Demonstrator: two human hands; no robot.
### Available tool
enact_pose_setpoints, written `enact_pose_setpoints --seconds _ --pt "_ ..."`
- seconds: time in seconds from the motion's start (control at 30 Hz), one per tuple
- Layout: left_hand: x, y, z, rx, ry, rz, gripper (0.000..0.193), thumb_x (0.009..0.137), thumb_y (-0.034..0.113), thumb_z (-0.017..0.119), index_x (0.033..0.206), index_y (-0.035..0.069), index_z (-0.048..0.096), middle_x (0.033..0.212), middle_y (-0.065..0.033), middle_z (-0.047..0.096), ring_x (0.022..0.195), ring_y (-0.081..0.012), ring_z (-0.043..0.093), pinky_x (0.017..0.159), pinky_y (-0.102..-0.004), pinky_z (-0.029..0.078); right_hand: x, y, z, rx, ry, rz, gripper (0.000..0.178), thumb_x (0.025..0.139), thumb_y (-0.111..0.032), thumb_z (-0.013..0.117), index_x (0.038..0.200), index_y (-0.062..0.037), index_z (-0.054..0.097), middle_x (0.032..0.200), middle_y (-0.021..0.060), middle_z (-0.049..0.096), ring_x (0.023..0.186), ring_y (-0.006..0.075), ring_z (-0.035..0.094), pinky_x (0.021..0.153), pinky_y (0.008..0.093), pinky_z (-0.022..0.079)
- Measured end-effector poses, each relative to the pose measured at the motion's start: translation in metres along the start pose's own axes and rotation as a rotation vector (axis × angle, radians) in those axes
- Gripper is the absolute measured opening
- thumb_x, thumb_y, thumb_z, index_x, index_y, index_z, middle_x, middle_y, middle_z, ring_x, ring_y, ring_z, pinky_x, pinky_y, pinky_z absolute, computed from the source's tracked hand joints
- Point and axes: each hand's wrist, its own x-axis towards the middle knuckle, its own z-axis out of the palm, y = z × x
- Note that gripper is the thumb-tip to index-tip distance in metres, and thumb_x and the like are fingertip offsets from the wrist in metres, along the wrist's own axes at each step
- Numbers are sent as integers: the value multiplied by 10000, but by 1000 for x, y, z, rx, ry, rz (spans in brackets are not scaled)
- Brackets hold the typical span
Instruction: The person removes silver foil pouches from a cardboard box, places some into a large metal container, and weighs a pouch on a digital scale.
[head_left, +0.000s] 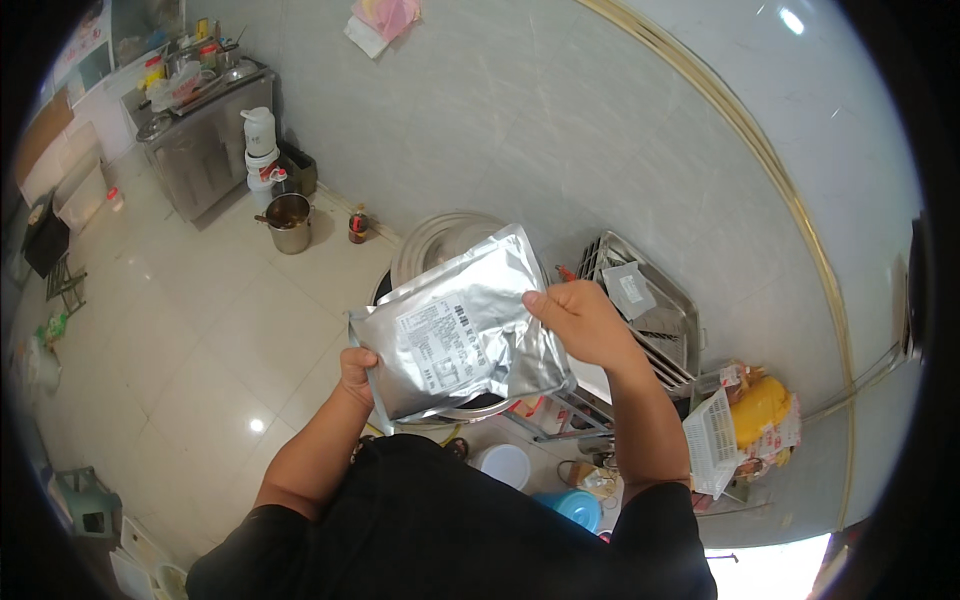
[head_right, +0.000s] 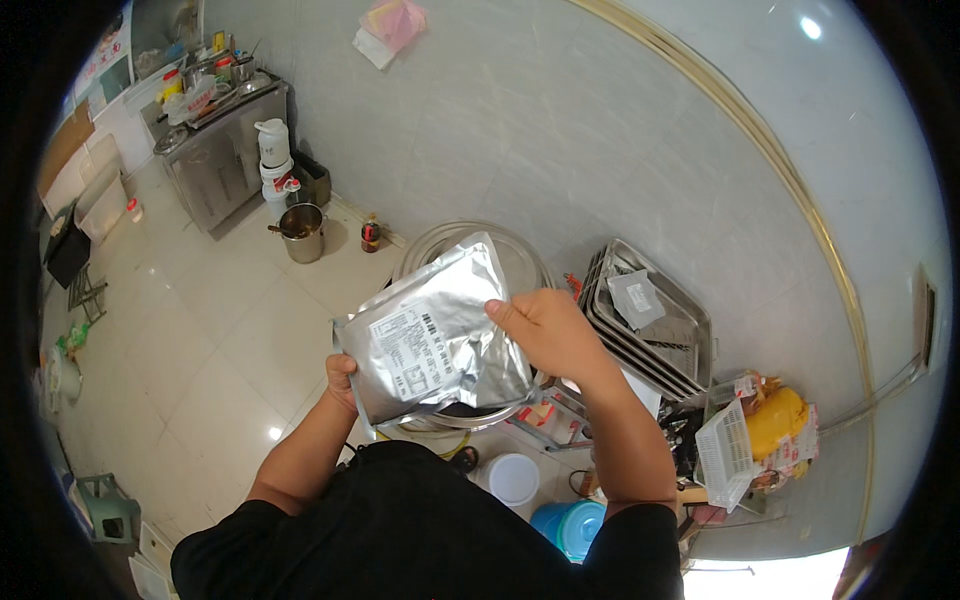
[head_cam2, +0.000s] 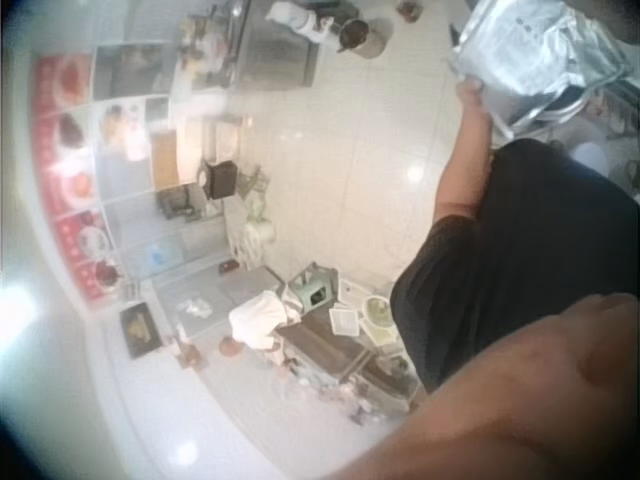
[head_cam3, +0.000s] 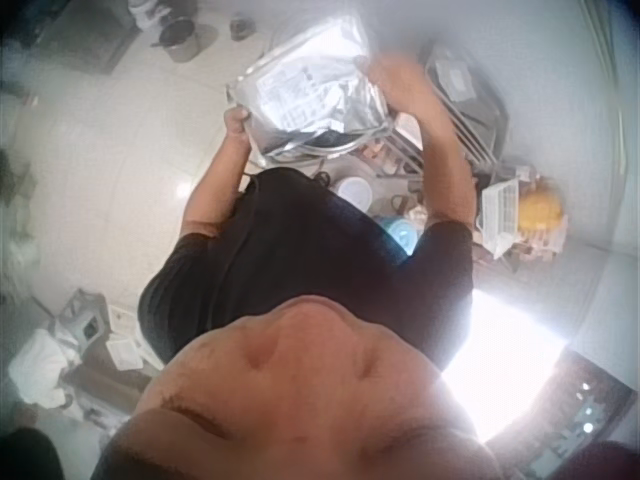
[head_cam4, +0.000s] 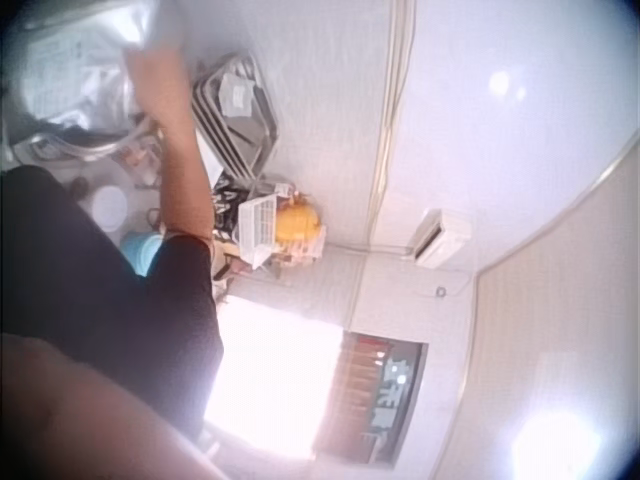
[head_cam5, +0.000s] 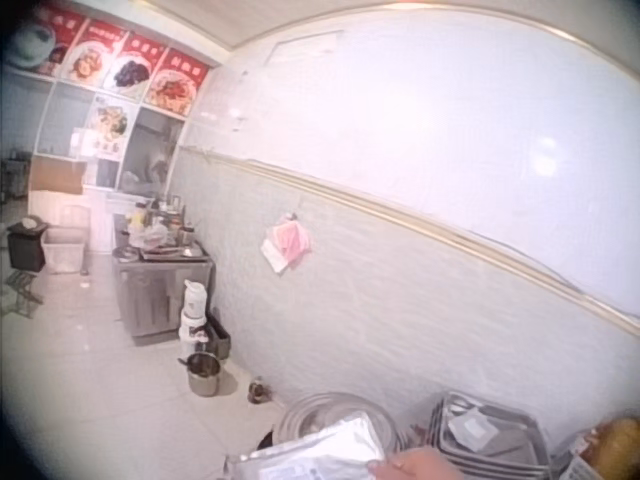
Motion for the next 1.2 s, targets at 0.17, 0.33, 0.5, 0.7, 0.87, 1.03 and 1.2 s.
enact_pose_setpoints --seconds 0.17,0.33,0.5,0.7,0.87,1.03,1.2 --pt "0 -24 -30 -71 147 -87 1031 574 653 769 1377 95 442 1360 -120 505 1247 -315 477 1057 -506 367 -9 -27 21 73 -192 -593 451 923 -303 570 576 -20 523 508 131 464 477 265 476 483 368 381" --pt "-8 -38 -50 -102 193 -94 999 617 665 735 1368 73 445 1359 -126 506 1231 -318 491 1055 -492 371 -16 -43 17 -263 -296 -697 405 901 -298 609 614 -17 562 549 152 501 480 258 510 490 367 405" --pt "-7 -32 -53 -62 240 -89 783 702 522 727 1274 22 535 1287 -163 563 1178 -354 532 1034 -505 386 -7 -9 20 -356 -89 -611 403 895 -325 620 639 -14 590 540 149 497 481 277 497 488 361 403" --pt "-7 -32 -43 -79 278 -41 682 718 403 716 1254 15 550 1235 -172 598 1144 -362 557 1026 -511 394 -12 -7 22 -356 -56 -580 430 894 -331 603 608 -12 566 551 162 484 505 326 499 507 392 421" --pt "6 -30 -58 -170 262 -112 663 701 362 722 1241 12 562 1225 -193 597 1122 -377 568 1016 -522 405 -5 13 16 -321 47 -433 444 891 -324 608 579 -18 524 541 159 473 516 310 514 499 405 404" --pt "3 -26 -53 -135 245 -144 678 665 332 733 1235 6 562 1199 -201 609 1099 -384 581 1001 -513 423 -16 -10 4 -114 -130 -305 416 839 -357 666 702 26 579 553 129 530 451 186 453 462 306 371" --pt "6 -23 -53 -126 228 -177 676 658 322 728 1228 0 563 1180 -189 621 1078 -372 594 988 -500 438 -5 -2 14 -158 -3 -100 459 925 -397 549 774 35 583 586 200 538 536 337 544 535 405 437"
